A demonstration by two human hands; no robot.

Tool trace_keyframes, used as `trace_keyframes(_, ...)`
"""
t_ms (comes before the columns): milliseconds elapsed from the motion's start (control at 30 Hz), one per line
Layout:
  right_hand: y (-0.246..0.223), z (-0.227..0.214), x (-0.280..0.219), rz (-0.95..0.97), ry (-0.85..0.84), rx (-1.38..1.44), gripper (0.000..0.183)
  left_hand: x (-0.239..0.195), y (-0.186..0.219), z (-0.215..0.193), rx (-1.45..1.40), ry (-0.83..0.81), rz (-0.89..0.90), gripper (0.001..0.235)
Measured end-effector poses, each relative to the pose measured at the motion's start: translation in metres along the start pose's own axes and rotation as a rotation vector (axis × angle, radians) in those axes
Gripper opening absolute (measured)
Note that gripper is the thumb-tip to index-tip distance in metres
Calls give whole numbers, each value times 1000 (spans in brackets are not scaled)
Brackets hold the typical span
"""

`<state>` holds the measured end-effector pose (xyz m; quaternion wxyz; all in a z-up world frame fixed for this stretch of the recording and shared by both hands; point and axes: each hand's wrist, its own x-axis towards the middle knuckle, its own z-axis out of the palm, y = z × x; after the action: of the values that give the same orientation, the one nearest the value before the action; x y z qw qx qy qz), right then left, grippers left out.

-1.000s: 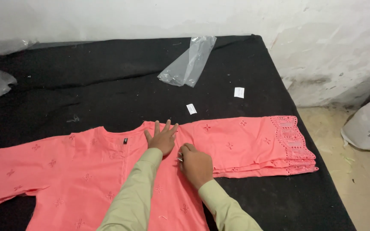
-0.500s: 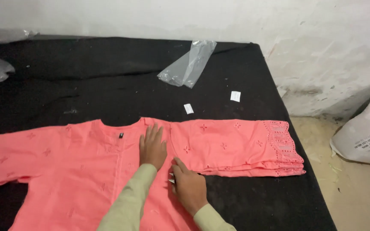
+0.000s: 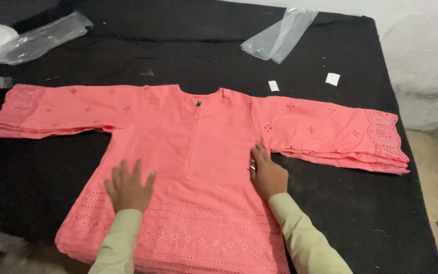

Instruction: The person uses small scissors to trim loose threads from the sleeves and hem of a pink embroidered top. They then fold the garment and place it on a black surface.

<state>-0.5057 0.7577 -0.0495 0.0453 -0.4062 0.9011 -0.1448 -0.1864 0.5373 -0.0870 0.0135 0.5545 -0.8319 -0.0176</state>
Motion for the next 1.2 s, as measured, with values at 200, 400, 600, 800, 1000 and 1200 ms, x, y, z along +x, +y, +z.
trace_keyframes(200,10,19,-33,190,32,-70,42,-11,-80,-22,-89,50,-294,95)
trace_keyframes(400,-3,5,-53,313,14,-71,49,15,-111,-48,-435,-257,-335,91)
trace_keyframes(600,20,18,-73,417,-17,-91,57,49,-182,12,-686,-339,-264,55)
trace_keyframes(800,9,-1,-87,504,-88,-81,51,13,-171,-21,-536,-263,-247,43)
trace_keyframes(1000,-24,-56,-146,641,-248,-90,72,-11,-203,-37,-585,-335,-150,55)
trace_keyframes(1200,-24,-40,-185,738,-252,-85,64,-45,-174,-52,-332,-273,-161,39)
